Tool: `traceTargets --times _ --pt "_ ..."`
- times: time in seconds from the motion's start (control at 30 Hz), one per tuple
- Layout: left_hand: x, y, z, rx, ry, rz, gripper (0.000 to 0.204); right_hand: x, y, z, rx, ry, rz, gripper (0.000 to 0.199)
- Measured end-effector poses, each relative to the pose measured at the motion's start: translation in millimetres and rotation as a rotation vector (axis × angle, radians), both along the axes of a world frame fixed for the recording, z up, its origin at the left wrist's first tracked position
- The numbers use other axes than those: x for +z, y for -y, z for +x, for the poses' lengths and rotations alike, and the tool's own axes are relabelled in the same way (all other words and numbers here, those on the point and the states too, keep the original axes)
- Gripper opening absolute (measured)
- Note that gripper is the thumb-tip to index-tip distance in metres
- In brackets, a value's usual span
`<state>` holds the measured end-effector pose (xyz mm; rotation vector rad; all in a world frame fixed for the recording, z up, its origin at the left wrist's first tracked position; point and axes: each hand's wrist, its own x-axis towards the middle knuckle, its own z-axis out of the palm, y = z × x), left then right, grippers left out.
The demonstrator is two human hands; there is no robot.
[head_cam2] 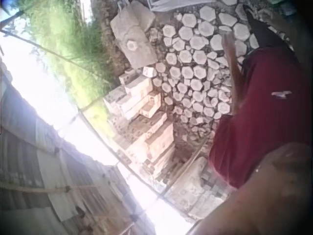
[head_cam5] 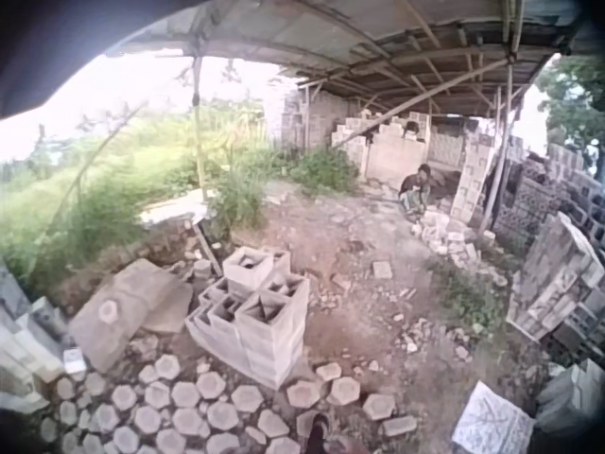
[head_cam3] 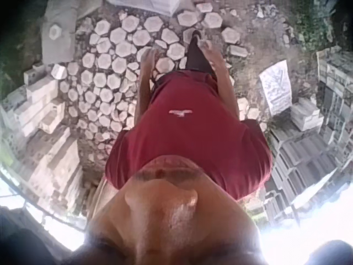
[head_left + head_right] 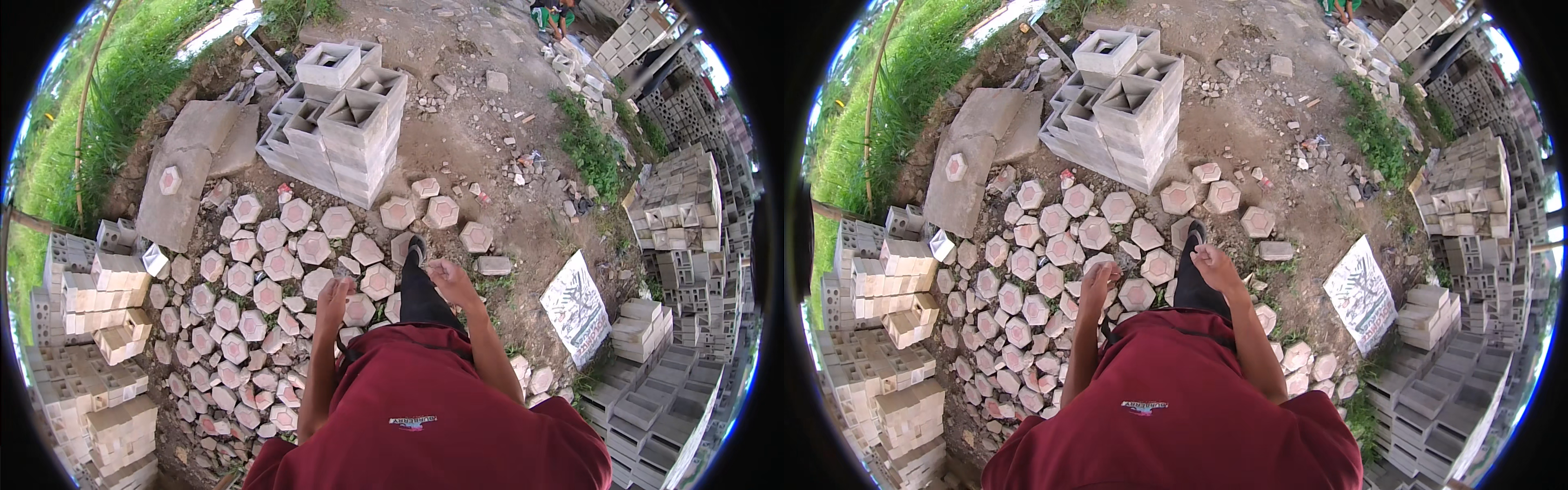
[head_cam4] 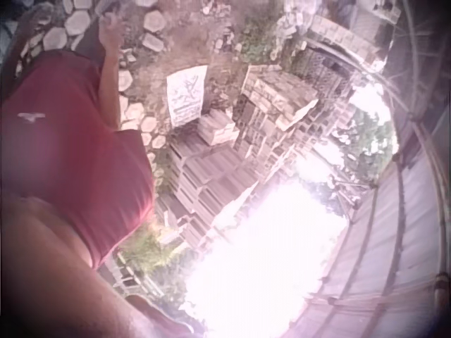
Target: The person stacks concrete masonry blocks one by one by hand into a larger structure within a storage or production area.
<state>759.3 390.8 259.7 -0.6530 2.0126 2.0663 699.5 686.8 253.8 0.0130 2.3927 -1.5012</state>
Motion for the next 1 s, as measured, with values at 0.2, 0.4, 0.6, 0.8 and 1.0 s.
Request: traceTargets --times 0.2,0.4,0.6,0.8,1.0 --pt "-19.3 -25.4 -173.4 0.066 -0.059 -0.053 0.035 0.9 -15.3 -187.8 0.085 -0.041 0.048 0.042" --pt "27.7 -75.3 -331.5 0.028 -0.247 0.068 0.032 33.3 -49.4 -344.8 0.221 -0.056 -0.055 0.039" --pt "14.6 -95.3 -406.7 0.091 -0.209 0.019 0.029 39.6 -56.5 -439.4 0.259 -0.005 -0.091 0.034" --pt "-8.6 -67.6 -459.5 0.165 -0.109 -0.073 0.033 2.6 -56.2 -503.6 0.246 0.136 -0.211 0.031" --pt "-0.5 -16.1 -546.5 0.326 -0.159 -0.122 0.033 0.9 -31.8 -596.4 0.166 0.373 -0.307 0.034"
